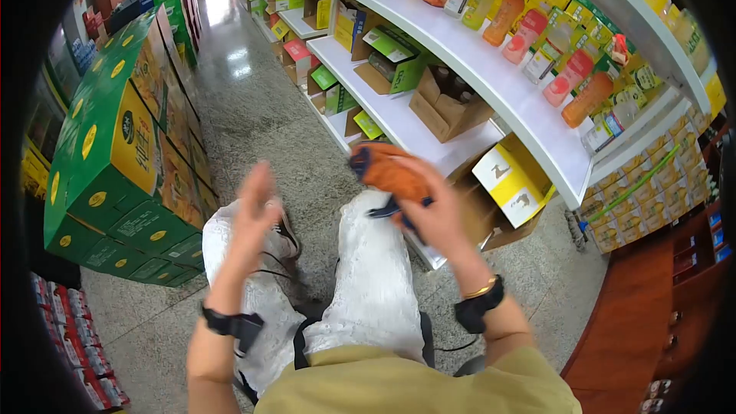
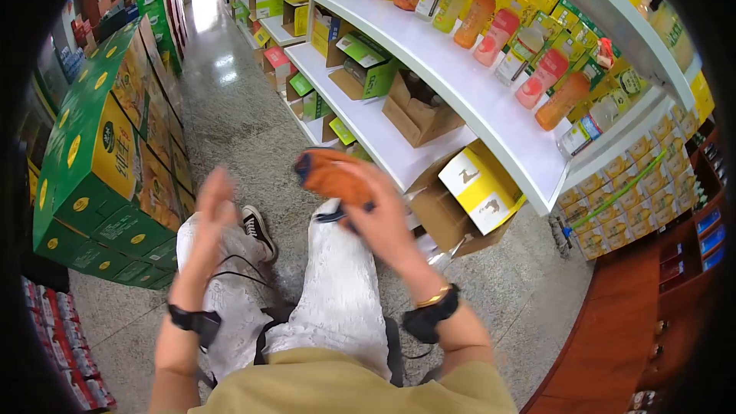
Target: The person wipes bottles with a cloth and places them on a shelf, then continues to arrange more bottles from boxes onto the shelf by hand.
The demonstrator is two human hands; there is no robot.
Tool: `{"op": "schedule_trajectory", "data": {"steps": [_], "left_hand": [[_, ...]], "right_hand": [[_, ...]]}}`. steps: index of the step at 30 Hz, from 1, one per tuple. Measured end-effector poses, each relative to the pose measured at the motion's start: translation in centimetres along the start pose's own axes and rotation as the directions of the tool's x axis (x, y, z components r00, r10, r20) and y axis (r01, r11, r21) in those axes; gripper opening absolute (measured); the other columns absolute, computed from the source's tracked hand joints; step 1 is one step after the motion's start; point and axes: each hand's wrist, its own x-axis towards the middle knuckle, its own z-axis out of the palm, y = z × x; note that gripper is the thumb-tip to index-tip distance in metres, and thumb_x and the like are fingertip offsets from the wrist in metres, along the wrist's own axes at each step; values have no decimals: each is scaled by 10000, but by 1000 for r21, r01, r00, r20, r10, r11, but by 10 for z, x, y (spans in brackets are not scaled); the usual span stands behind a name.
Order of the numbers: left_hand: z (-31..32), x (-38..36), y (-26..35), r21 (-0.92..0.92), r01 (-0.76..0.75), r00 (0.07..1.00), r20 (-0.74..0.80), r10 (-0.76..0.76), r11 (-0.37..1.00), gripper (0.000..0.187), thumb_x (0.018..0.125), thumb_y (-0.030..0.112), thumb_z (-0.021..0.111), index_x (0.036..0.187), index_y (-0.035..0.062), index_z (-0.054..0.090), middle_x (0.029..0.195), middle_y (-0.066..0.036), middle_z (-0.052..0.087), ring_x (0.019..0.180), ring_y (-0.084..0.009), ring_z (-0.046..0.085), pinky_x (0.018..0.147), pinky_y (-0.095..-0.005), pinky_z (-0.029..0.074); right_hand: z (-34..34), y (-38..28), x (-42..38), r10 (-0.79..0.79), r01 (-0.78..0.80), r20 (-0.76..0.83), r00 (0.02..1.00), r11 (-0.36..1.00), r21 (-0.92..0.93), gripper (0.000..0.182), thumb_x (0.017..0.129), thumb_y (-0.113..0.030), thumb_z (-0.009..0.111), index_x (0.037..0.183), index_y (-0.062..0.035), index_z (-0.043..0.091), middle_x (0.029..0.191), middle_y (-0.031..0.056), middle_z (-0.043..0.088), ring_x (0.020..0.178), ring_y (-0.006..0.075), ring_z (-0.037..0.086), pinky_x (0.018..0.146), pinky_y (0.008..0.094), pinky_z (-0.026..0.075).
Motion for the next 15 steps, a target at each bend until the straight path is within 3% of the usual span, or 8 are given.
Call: {"op": "schedule_trajectory", "data": {"steps": [1, 4, 5, 6, 7, 8, 10, 15], "left_hand": [[40, 0, -19, -325, 188, 981, 28, -190, 927, 941, 864, 607, 692, 1589, 167, 284, 1555, -121, 400, 1414, -301, 394, 1117, -525, 372], [75, 9, -104, -743, 520, 849, 396, -349, 421, 690, 1002, 561, 514, 1529, 157, 325, 1468, -91, 505, 1281, -290, 547, 1004, -556, 498], [80, -14, -3, -589, 528, 818, 161, -552, 611, 609, 1041, 487, 470, 1497, 100, 351, 1429, -105, 522, 1291, -266, 546, 1022, -476, 503], [70, -13, -45, -459, 333, 942, 187, -277, 823, 577, 1054, 438, 462, 1493, 83, 345, 1412, -108, 528, 1298, -257, 542, 1039, -444, 493], [60, -13, -87, -331, 71, 969, 247, 14, 941, 545, 1066, 388, 454, 1489, 65, 339, 1394, -111, 534, 1304, -248, 537, 1057, -411, 482], [62, 0, -90, -344, 80, 969, 249, 8, 935, 545, 1066, 388, 454, 1489, 65, 339, 1394, -111, 534, 1304, -248, 537, 1057, -411, 482], [65, 30, -94, -599, -184, 900, 217, 379, 779, 486, 1072, 298, 455, 1470, 38, 360, 1390, -118, 531, 1310, -243, 531, 1091, -391, 452], [79, 79, -152, -724, 358, 911, 410, -49, 590, 510, 1064, 331, 464, 1482, 55, 368, 1427, -123, 504, 1324, -264, 515, 1099, -413, 445]], "right_hand": [[14, 11, 16, -156, 176, 130, 979, 972, -159, 571, 846, 8, 646, 1399, -106, 565, 1376, 120, 562, 1197, 221, 592, 996, 335, 515], [51, 31, 41, -292, 399, 461, 838, 905, -151, 563, 903, -301, 746, 1400, -105, 569, 1427, 172, 546, 1334, 319, 510, 1097, 416, 415], [49, 37, 54, -240, 368, 473, 848, 908, -199, 532, 906, -303, 739, 1373, -98, 590, 1413, 167, 562, 1326, 315, 520, 1089, 412, 423], [45, 42, 67, -181, 335, 487, 854, 909, -250, 501, 909, -304, 732, 1347, -91, 611, 1398, 161, 578, 1319, 311, 531, 1081, 408, 432], [35, 53, 86, -172, 306, 394, 903, 900, -309, 456, 906, -319, 729, 1286, -82, 646, 1320, 170, 625, 1259, 317, 576, 1061, 417, 445], [17, 70, 111, -166, 271, 295, 941, 891, -364, 418, 902, -335, 726, 1225, -73, 681, 1242, 179, 672, 1198, 323, 621, 1040, 426, 458], [-29, 111, 168, -48, 89, 94, 994, 868, -488, 373, 913, -288, 701, 1208, -60, 682, 1196, 161, 695, 1138, 300, 652, 987, 404, 492], [-177, 210, 292, -127, -221, -342, 931, 551, -805, 324, 931, -178, 594, 1224, -65, 673, 1176, 155, 703, 1106, 306, 658, 960, 402, 505]]}}
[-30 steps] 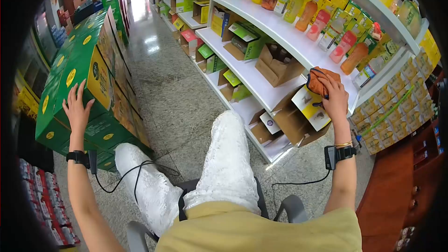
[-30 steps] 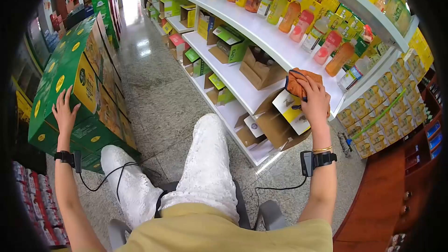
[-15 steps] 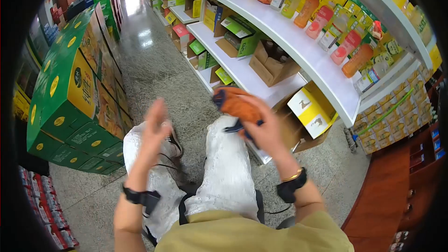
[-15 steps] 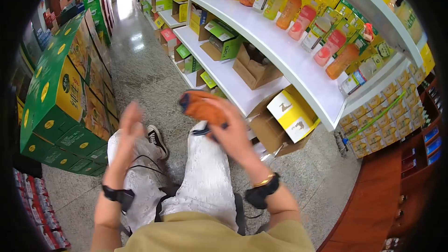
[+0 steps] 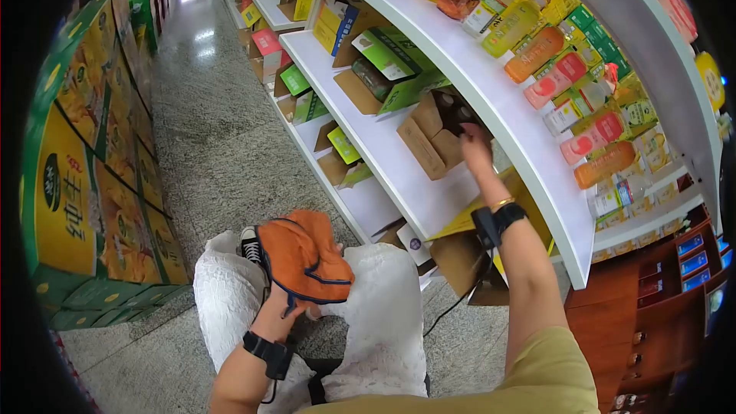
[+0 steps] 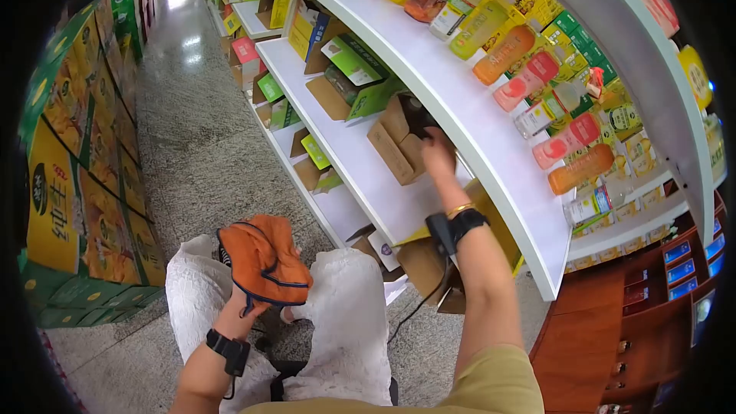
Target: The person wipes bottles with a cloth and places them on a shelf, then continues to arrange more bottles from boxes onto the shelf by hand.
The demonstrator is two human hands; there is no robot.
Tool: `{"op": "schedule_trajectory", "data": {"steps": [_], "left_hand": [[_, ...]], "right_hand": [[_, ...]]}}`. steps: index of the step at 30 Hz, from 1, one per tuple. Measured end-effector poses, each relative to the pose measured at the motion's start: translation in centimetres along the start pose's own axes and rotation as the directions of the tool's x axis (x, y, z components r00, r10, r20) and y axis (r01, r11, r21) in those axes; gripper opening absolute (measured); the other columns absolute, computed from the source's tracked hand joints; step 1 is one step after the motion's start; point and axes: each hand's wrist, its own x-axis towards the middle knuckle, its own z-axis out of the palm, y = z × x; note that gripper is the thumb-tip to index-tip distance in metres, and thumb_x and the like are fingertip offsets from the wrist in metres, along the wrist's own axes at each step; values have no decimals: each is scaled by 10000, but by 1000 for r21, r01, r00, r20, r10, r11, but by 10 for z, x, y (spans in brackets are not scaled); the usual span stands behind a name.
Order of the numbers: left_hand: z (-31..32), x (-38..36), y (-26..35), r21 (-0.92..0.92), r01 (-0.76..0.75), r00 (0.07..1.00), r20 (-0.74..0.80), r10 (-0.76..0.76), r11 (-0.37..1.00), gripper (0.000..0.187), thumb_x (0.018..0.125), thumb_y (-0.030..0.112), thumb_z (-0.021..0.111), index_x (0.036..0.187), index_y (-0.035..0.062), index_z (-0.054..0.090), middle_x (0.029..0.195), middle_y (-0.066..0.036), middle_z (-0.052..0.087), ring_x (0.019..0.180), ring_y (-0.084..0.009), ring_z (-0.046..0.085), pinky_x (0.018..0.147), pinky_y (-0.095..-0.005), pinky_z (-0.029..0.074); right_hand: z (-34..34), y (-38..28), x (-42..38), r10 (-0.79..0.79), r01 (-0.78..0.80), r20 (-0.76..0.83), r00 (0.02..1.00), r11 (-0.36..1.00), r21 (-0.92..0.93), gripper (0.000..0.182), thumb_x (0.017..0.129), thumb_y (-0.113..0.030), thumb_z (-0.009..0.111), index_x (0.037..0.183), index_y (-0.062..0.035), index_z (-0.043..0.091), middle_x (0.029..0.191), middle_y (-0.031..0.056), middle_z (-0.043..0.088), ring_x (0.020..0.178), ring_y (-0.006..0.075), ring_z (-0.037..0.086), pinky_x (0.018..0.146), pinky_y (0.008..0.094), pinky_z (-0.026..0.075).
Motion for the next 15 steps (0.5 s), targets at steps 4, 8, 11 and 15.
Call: {"op": "schedule_trajectory", "data": {"steps": [4, 8, 11, 15], "left_hand": [[-39, 35, -39, -386, 193, 965, -89, -245, 902, 530, 1057, 358, 472, 1490, 68, 375, 1457, -127, 482, 1335, -281, 501, 1106, -431, 438], [-62, 41, -46, -603, 222, 946, -58, -320, 766, 550, 1051, 384, 480, 1499, 81, 382, 1488, -130, 461, 1346, -298, 488, 1113, -449, 432], [-76, 45, -49, -691, 241, 933, -29, -359, 682, 565, 1046, 404, 486, 1506, 92, 387, 1510, -133, 444, 1354, -310, 478, 1118, -462, 427], [-97, 53, -70, -538, 319, 909, -61, -413, 780, 526, 1053, 356, 477, 1491, 74, 400, 1481, -135, 466, 1347, -295, 486, 1117, -445, 428]], "right_hand": [[7, 54, 48, 9, -12, -14, 1000, 971, -237, 331, 928, -233, 584, 1181, -38, 673, 1187, 177, 688, 1146, 356, 633, 992, 440, 475], [16, 63, 73, -3, 91, 158, 987, 829, -552, 341, 932, -264, 600, 1166, -27, 675, 1154, 193, 693, 1117, 355, 643, 974, 450, 479], [15, 55, 80, 7, 126, 221, 975, 803, -582, 345, 934, -273, 604, 1161, -23, 675, 1144, 200, 693, 1105, 355, 646, 969, 454, 479], [14, 40, 76, -40, 142, 178, 983, 778, -611, 352, 938, -286, 610, 1156, -18, 675, 1131, 208, 694, 1089, 354, 650, 963, 460, 479]]}}
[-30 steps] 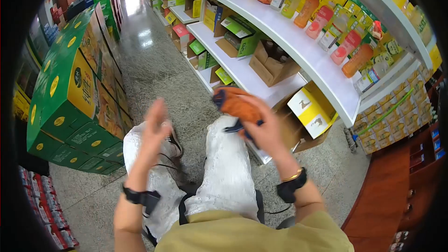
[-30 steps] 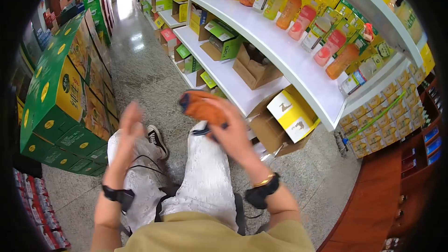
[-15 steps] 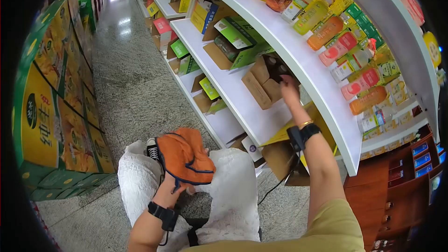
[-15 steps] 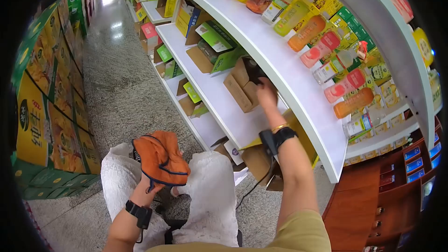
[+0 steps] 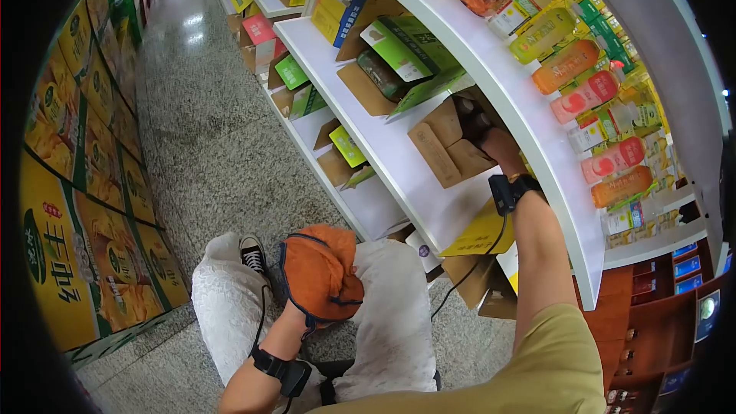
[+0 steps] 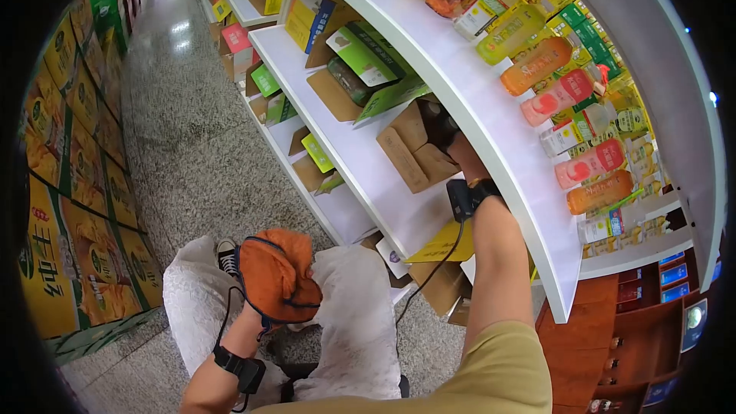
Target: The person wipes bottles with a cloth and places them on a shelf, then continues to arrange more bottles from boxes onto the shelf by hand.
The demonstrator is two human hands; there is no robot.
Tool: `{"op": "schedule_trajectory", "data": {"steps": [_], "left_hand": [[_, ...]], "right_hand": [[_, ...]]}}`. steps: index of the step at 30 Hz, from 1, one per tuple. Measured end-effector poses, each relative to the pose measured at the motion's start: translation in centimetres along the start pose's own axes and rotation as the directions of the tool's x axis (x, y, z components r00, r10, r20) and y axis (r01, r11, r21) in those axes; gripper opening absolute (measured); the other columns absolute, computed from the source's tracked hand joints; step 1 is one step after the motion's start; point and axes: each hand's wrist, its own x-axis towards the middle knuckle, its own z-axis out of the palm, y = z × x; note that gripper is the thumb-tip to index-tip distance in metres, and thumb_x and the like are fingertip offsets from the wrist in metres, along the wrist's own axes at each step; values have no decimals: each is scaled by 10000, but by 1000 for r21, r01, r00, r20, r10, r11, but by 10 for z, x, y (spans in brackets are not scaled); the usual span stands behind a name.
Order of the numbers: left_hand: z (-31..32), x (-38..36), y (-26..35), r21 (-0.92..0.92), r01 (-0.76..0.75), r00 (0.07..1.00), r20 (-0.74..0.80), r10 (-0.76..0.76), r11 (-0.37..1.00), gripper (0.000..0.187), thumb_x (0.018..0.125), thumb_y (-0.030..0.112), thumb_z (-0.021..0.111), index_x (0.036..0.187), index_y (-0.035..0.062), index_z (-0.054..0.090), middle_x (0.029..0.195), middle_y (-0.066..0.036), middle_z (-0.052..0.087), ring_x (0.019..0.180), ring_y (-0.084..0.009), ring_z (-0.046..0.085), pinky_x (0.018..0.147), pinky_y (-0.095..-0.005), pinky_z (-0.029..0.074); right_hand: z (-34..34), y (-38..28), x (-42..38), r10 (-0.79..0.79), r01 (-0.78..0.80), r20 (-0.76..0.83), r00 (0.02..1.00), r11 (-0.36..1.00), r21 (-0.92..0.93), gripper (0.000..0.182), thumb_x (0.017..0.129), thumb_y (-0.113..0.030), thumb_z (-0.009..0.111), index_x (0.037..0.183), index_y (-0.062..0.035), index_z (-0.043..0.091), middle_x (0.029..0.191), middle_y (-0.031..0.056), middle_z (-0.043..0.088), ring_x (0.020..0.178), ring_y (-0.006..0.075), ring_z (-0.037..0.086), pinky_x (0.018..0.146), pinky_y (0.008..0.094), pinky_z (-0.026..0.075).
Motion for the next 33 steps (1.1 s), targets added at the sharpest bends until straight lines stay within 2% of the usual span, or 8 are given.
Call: {"op": "schedule_trajectory", "data": {"steps": [7, 8, 13, 15, 20, 25, 30, 33], "left_hand": [[-55, 67, -24, 941, -111, 974, 39, 224, 319, 427, 1073, 226, 450, 1449, 25, 426, 1396, -137, 530, 1324, -250, 513, 1113, -393, 434], [-50, 67, -23, 941, -113, 974, 41, 223, 320, 427, 1073, 226, 450, 1449, 25, 426, 1396, -137, 530, 1324, -250, 513, 1113, -393, 434], [29, 75, 6, 591, -462, 873, 171, 456, 662, 446, 1062, 184, 477, 1475, 32, 404, 1412, -144, 527, 1266, -275, 553, 1059, -401, 480], [43, 78, 21, 554, -384, 919, 149, 366, 738, 467, 1065, 208, 475, 1497, 58, 375, 1463, -129, 482, 1305, -272, 514, 1080, -415, 462], [70, 84, 23, 187, -242, 969, 91, 229, 952, 469, 1083, 249, 431, 1515, 85, 352, 1447, -124, 500, 1279, -279, 533, 1065, -430, 478], [81, 93, 30, -65, -117, 993, 2, 117, 991, 422, 1082, 266, 447, 1461, 81, 433, 1360, -125, 567, 1199, -257, 595, 1023, -406, 503], [121, 68, 31, -56, 13, 998, -56, -16, 998, 449, 1047, 410, 505, 1323, 58, 544, 1244, -116, 616, 1168, -256, 603, 1023, -389, 492], [115, 85, 30, 78, -305, 938, 197, 285, 949, 434, 1042, 420, 523, 1270, 51, 539, 1190, -104, 617, 1107, -246, 619, 982, -385, 513]], "right_hand": [[-46, -11, -26, 88, -87, -81, 993, 996, 10, 381, 963, -334, 617, 1137, 1, 673, 1089, 218, 701, 1024, 345, 666, 911, 469, 497], [-24, 9, -27, 77, -1, -321, 944, 974, 229, 375, 979, -333, 605, 1131, 4, 667, 1092, 211, 698, 997, 320, 671, 889, 450, 509], [1, 32, -52, 258, -103, -500, 827, 943, 318, 386, 995, -373, 608, 1171, -29, 628, 1116, 151, 669, 984, 247, 662, 761, 417, 557], [-33, 0, -67, 708, -388, 269, 653, 7, 921, 418, 978, -414, 627, 1231, -84, 576, 1107, 111, 621, 995, 226, 623, 652, 373, 576], [-42, -24, -122, 756, -320, 386, 529, -243, 916, 412, 979, -428, 615, 1249, -125, 547, 981, 80, 593, 751, 154, 580, 548, 241, 549], [-68, -52, -183, 515, -319, 528, 675, -442, 839, 247, 1000, -341, 571, 1014, -95, 576, 751, -15, 489, 602, 74, 470, 544, 261, 513], [-98, -117, -236, 383, -269, 285, 879, -95, 958, 366, 1023, -400, 574, 1091, -44, 621, 897, 37, 649, 616, 112, 572, 595, 256, 529], [-113, -145, -256, 15, 20, -34, 999, 553, 833, 317, 955, -262, 693, 1146, -19, 623, 872, 59, 657, 701, 122, 619, 593, 284, 498]]}}
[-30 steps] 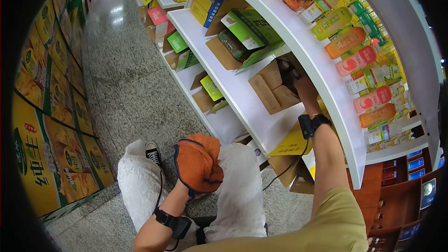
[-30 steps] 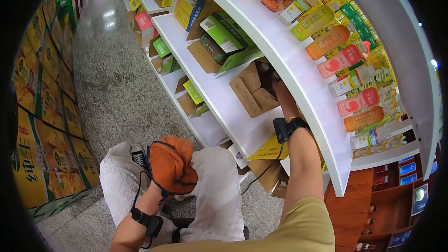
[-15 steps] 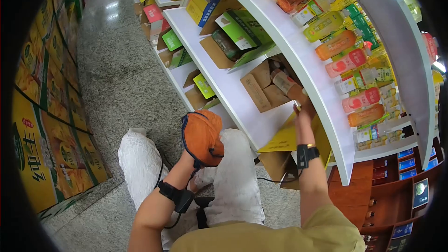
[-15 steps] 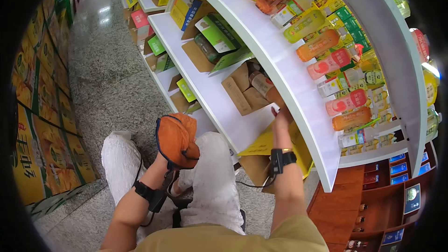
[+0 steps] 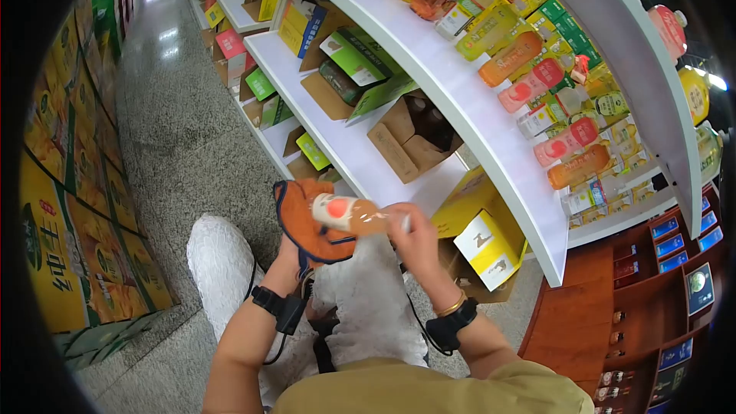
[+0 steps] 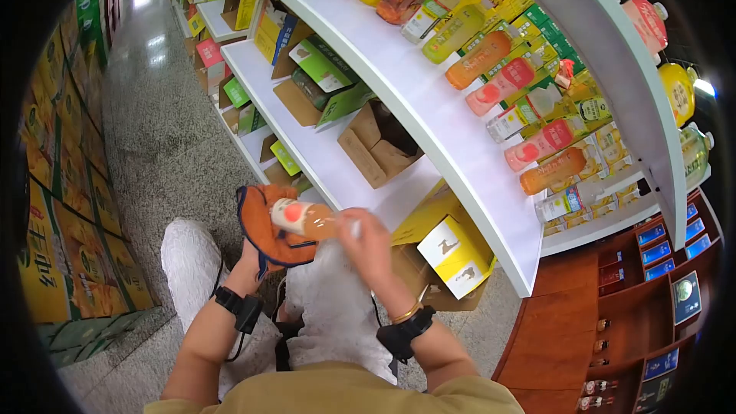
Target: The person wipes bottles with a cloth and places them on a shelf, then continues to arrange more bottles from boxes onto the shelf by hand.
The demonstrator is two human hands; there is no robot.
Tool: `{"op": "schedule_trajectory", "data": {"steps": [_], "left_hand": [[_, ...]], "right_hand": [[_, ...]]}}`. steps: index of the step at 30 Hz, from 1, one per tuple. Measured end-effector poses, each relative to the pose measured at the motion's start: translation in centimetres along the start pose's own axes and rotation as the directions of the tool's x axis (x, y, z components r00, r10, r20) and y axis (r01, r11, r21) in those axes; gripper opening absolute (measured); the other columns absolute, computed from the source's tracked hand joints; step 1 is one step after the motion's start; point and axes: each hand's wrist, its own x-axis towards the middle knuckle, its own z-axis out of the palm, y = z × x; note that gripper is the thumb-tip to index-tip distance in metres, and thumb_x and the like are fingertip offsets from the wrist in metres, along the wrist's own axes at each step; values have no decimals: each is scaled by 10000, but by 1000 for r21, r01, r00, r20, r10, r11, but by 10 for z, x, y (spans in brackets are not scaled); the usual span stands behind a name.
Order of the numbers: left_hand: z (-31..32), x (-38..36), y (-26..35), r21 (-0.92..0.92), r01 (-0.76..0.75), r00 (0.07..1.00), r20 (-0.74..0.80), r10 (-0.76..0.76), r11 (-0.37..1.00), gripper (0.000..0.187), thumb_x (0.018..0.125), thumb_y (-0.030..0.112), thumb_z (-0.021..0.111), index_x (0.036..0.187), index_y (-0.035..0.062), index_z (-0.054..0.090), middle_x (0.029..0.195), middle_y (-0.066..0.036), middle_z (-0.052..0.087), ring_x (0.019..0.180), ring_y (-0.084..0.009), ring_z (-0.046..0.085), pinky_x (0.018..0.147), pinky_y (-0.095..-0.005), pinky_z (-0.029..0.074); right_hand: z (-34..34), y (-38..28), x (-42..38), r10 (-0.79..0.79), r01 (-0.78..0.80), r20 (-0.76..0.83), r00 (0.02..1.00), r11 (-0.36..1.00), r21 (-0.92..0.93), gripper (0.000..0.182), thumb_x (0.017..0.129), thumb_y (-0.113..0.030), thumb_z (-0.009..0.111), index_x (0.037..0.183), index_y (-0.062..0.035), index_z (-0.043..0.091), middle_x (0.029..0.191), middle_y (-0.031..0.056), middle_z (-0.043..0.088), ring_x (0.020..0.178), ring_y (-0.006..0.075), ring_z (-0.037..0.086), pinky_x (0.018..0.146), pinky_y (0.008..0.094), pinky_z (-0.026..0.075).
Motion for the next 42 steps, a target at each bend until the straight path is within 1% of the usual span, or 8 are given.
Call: {"op": "schedule_trajectory", "data": {"steps": [3, 6, 11, 22, 25, 29, 32, 42], "left_hand": [[40, -26, 20, -22, -32, 999, -10, 32, 999, 480, 1043, 505, 471, 1251, 83, 564, 1164, -105, 663, 1079, -244, 666, 908, -406, 583], [44, -24, 21, 56, -30, 999, -15, 31, 998, 551, 1013, 554, 500, 1259, 65, 563, 1159, -117, 662, 1052, -286, 674, 904, -443, 591], [31, -29, 15, -211, 170, 976, -96, -194, 963, 520, 1026, 494, 516, 1296, 51, 550, 1162, -141, 656, 1036, -310, 672, 881, -453, 594], [-24, -53, -12, -114, 349, 923, -130, -362, 930, 589, 1029, 539, 459, 1366, 58, 514, 1261, -134, 618, 1108, -309, 640, 916, -442, 577], [-38, -57, -10, -10, 375, 916, -153, -372, 927, 609, 1030, 551, 443, 1385, 60, 505, 1288, -132, 607, 1128, -308, 631, 926, -439, 573], [-54, -71, 10, 107, 370, 907, -258, -334, 923, 635, 1032, 567, 422, 1411, 63, 492, 1324, -130, 594, 1154, -307, 619, 938, -435, 567], [-64, -74, 19, 176, 364, 902, -311, -299, 915, 654, 1033, 579, 406, 1430, 65, 482, 1351, -128, 583, 1174, -307, 611, 948, -432, 562], [-79, -66, 25, 293, 363, 891, -389, -237, 885, 690, 1036, 595, 380, 1467, 63, 461, 1395, -131, 565, 1205, -311, 595, 966, -432, 553]], "right_hand": [[-5, -44, 2, -312, 314, 35, 949, 939, -139, 390, 868, -271, 764, 1144, -31, 630, 963, 167, 698, 812, 310, 669, 718, 403, 527], [-16, -76, 0, -96, 96, -18, 995, 995, 21, 445, 830, -307, 802, 1151, -47, 637, 985, 135, 704, 870, 309, 670, 765, 406, 531], [-5, -87, -17, -222, 222, -8, 975, 975, -26, 526, 780, -293, 853, 1191, -56, 627, 947, 104, 680, 835, 257, 647, 760, 372, 518], [45, -78, -20, -277, 279, -29, 960, 958, 74, 567, 794, -301, 840, 1232, -57, 574, 1206, 164, 544, 1141, 365, 527, 1006, 442, 421], [47, -88, -20, -146, 95, 205, 968, 966, 239, 591, 831, -358, 814, 1259, -41, 557, 1262, 208, 583, 1154, 384, 576, 997, 426, 465], [28, -99, -19, -136, 112, 227, 964, 987, 115, 584, 884, -273, 784, 1342, -41, 506, 1254, 150, 628, 1120, 261, 648, 967, 379, 510], [-15, -96, -2, -55, -45, 246, 968, 923, 383, 474, 933, -241, 732, 1302, -30, 523, 1137, 78, 689, 1097, 173, 639, 968, 352, 519], [-256, -61, 60, 142, 4, -453, 880, 952, 306, 419, 983, -393, 638, 1170, -18, 650, 1080, 68, 702, 956, 150, 660, 858, 294, 517]]}}
